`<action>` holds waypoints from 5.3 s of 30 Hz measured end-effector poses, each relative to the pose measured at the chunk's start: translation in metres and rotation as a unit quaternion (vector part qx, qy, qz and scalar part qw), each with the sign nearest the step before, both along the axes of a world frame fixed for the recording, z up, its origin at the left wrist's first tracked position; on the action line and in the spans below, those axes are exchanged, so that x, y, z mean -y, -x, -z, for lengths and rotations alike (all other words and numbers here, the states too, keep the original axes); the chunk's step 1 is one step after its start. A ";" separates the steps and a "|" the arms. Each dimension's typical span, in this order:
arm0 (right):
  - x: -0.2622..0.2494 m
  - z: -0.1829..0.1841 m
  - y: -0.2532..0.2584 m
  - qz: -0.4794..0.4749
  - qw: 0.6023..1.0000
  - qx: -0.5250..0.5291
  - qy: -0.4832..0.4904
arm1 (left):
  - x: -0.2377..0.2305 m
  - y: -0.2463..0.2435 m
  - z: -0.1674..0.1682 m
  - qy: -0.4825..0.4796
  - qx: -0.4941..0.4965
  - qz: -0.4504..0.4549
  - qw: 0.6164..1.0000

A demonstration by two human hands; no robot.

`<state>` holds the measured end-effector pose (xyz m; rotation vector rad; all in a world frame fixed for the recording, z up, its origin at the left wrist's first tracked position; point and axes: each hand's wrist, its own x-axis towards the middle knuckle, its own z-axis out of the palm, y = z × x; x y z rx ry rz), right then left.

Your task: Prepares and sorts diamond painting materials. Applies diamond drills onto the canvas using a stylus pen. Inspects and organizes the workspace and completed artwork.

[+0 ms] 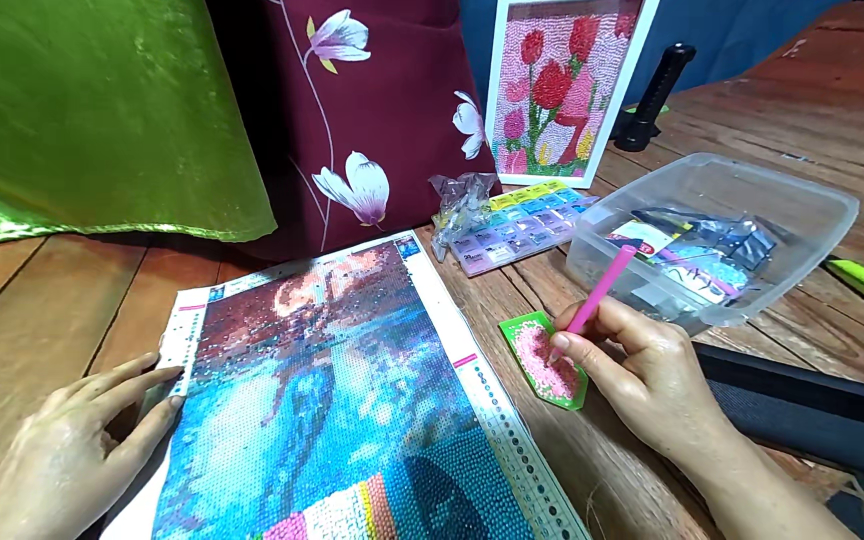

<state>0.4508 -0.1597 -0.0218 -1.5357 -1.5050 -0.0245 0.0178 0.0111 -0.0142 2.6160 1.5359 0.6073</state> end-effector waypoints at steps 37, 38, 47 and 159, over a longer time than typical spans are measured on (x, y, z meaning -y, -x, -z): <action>0.000 0.001 -0.001 0.000 1.000 0.010 -0.009 | 0.000 0.000 0.000 0.011 0.004 0.000 1.000; 0.000 0.000 -0.001 0.000 1.000 0.013 -0.009 | 0.000 0.000 0.000 0.011 0.003 0.001 1.000; 0.000 0.001 0.000 -0.002 1.000 0.017 -0.003 | 0.000 -0.001 0.000 0.002 0.000 0.003 1.000; -0.004 0.001 0.046 -0.138 0.990 -0.028 0.021 | 0.003 -0.005 -0.005 -0.006 -0.012 -0.019 1.000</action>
